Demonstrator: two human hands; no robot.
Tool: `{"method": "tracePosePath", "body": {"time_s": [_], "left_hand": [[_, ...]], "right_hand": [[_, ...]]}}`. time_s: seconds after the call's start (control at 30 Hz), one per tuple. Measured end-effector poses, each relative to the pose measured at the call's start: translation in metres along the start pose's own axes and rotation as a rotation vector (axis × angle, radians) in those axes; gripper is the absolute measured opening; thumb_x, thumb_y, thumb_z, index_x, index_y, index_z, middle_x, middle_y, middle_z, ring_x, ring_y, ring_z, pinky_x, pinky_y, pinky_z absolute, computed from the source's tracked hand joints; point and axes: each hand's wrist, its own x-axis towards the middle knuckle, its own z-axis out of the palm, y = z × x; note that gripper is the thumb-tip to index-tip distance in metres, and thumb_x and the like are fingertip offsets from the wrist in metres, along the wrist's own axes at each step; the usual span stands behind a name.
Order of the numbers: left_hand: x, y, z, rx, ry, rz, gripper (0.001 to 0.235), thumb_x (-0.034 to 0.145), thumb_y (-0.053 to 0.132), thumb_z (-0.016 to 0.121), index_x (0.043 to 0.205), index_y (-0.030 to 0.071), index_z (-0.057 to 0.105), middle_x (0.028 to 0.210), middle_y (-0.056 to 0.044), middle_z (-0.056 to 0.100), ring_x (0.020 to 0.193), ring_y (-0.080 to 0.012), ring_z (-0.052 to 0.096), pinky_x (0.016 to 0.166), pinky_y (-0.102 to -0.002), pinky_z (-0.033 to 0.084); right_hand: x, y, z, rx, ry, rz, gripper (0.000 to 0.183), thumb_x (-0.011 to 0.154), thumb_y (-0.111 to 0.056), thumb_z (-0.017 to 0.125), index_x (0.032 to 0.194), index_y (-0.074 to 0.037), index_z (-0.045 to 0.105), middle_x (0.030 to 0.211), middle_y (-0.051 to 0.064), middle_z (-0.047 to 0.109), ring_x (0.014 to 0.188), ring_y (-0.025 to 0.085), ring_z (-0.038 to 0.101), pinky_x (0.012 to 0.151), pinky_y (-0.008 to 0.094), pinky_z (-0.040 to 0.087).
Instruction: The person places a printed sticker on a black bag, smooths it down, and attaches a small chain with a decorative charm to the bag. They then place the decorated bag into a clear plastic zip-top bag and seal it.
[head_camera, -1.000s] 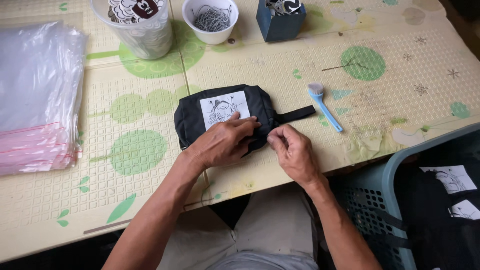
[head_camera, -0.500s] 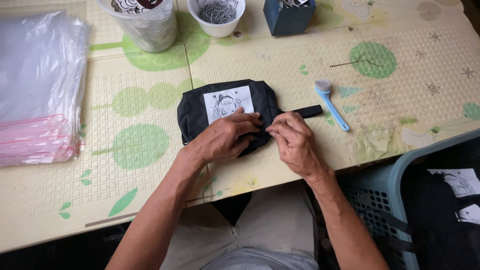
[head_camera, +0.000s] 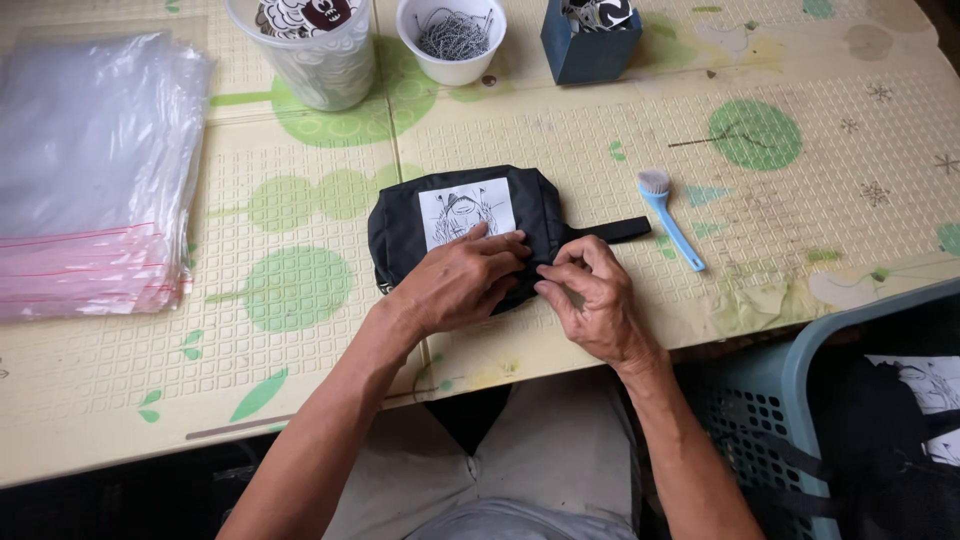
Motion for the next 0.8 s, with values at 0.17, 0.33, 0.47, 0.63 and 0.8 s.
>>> {"method": "tracePosePath", "body": {"time_s": [0.17,0.33,0.47,0.63,0.8], "left_hand": [[-0.024,0.007,-0.01,0.055,0.048,-0.039,0.02,0.095,0.03,0.067,0.103,0.012,0.07,0.122,-0.006,0.07,0.125,-0.0321,0.064,0.107,-0.056,0.047],[-0.034,-0.003,0.004,0.139,0.104,-0.008,0.015,0.094,0.028,0.07,0.102,0.015,0.068,0.125,-0.007,0.067,0.126,-0.0348,0.063,0.102,-0.056,0.051],[-0.03,-0.005,0.0,0.025,0.115,-0.059,0.021,0.09,0.036,0.075,0.095,0.017,0.068,0.123,-0.002,0.068,0.119,-0.0314,0.068,0.096,-0.051,0.055],[-0.028,-0.001,-0.009,-0.051,0.115,-0.069,0.013,0.093,0.028,0.073,0.09,0.016,0.07,0.12,-0.003,0.07,0.113,-0.0307,0.071,0.091,-0.048,0.056],[-0.022,0.004,-0.012,-0.055,-0.001,-0.23,0.026,0.09,0.041,0.074,0.08,0.017,0.07,0.119,0.0,0.066,0.109,-0.0303,0.069,0.085,-0.048,0.053]], "right_hand": [[-0.002,0.008,0.001,0.088,-0.017,0.079,0.008,0.094,-0.019,0.074,0.095,-0.013,0.08,0.097,0.004,0.062,0.084,0.022,0.064,0.077,0.034,0.054],[0.006,0.005,0.0,0.125,-0.033,0.086,0.01,0.097,-0.017,0.072,0.093,-0.013,0.08,0.093,0.004,0.06,0.081,0.022,0.063,0.078,0.034,0.054],[0.002,0.006,0.006,0.006,-0.008,0.061,0.008,0.097,-0.013,0.07,0.091,-0.009,0.074,0.093,0.006,0.06,0.085,0.027,0.065,0.079,0.036,0.055],[0.002,0.004,0.01,-0.093,0.001,0.006,0.009,0.099,-0.013,0.067,0.091,-0.009,0.067,0.093,0.008,0.057,0.087,0.031,0.065,0.08,0.04,0.054],[0.004,0.007,0.009,0.002,0.016,0.043,0.012,0.098,-0.013,0.07,0.088,-0.007,0.067,0.092,0.009,0.057,0.087,0.033,0.065,0.082,0.041,0.053]]}}
